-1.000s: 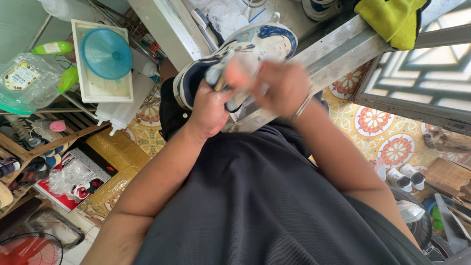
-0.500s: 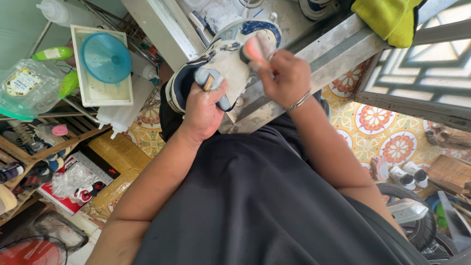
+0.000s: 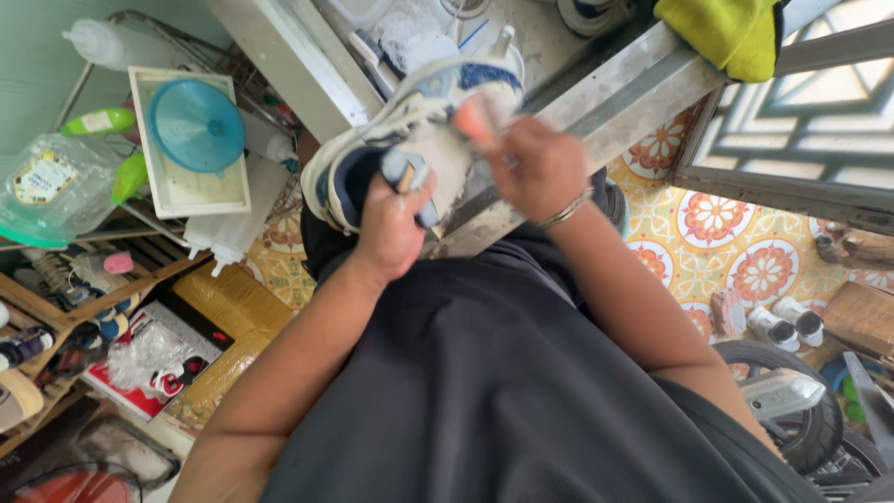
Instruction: The person removes the laces from a white and blue sneaker. They scrub the exterior and interior of the shoe using an orange brush and a black brush, applying a cleaning solution. Finally, the person rinses the shoe under running water in a sink.
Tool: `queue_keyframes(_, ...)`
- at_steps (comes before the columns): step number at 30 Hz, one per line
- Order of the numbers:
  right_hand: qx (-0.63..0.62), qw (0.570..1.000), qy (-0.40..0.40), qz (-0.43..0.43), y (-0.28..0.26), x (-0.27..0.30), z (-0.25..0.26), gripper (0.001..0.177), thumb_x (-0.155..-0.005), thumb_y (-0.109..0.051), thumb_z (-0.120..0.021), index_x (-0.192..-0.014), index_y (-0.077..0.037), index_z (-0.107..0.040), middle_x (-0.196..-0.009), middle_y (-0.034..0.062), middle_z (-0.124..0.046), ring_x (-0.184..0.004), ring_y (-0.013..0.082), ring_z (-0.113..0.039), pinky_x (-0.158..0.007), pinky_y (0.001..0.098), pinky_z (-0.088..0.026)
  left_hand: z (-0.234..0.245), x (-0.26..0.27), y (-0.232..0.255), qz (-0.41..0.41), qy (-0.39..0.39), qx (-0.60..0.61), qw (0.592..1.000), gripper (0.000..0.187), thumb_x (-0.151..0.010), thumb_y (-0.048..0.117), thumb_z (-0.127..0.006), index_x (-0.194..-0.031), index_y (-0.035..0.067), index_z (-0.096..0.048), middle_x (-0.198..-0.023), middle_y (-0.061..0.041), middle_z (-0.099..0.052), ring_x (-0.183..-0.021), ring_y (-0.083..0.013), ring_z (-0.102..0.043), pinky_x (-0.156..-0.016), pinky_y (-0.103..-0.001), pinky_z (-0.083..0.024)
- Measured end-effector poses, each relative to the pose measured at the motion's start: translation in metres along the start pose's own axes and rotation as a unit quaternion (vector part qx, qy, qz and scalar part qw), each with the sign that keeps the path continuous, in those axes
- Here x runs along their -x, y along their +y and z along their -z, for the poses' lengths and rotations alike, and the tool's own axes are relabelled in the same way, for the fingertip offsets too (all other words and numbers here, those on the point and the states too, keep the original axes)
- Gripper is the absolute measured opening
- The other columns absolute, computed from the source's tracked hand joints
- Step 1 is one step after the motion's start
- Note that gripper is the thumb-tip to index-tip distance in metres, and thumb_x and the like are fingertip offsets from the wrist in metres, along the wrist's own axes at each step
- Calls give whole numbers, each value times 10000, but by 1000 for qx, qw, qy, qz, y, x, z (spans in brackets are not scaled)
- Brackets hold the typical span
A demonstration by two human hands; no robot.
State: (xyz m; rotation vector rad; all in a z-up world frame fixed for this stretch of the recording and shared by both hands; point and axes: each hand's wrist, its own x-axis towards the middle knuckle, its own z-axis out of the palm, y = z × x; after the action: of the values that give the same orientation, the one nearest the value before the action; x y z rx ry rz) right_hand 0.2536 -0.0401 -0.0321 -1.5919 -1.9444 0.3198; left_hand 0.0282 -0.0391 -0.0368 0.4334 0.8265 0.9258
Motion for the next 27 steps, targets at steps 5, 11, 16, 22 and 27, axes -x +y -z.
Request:
queue_keyframes(5, 35, 998, -12, -40, 20, 11, -2, 204, -914, -150, -754, -801, -75, -602, -753, 121, -613, -654, 354, -631, -583, 463, -491, 0, 1, -27, 18, -23, -185, 982, 354, -979, 112, -673, -1301, -16, -599, -1187, -46, -645, -1077, -135, -587, -990, -283, -471)
queue_keyframes(11, 56, 995, 0, -84, 35, 11, 12, 328, -1010, -190, -783, -776, -52, -599, -730, 135, -586, -634, 347, -613, -572, 447, -477, -1, -5, -29, 20, -148, -234, 961, 668, -866, 147, -776, -1436, -25, -473, -1385, -88, -544, -1299, -188, -495, -1137, -313, -359)
queue_keyframes(16, -82, 995, -37, -33, 8, 19, 4, 161, -906, -124, -758, -986, -3, -689, -674, 148, -584, -556, 328, -602, -523, 438, -474, 17, -33, -44, 72, -127, -200, 969, 531, -1011, 226, -664, -1452, -39, -533, -1469, -123, -559, -1352, -210, -518, -1176, -350, -386)
queue_keyframes(22, -18, 998, 48, -48, 24, 4, -12, 257, -976, -114, -761, -786, -55, -600, -717, 124, -603, -619, 324, -626, -553, 429, -478, 56, -42, -74, 55, -147, -250, 955, 454, -1085, 257, -540, -1433, -32, -563, -1490, -99, -575, -1365, -186, -522, -1178, -330, -371)
queue_keyframes(27, -47, 996, 24, 75, 18, 10, -13, 157, -892, -114, -740, -945, 8, -656, -742, 135, -597, -632, 336, -626, -546, 435, -489, 62, -43, -77, 60, -160, -276, 946, 410, -1045, 251, -586, -1345, -26, -626, -1390, -104, -646, -1285, -187, -584, -1125, -347, -449)
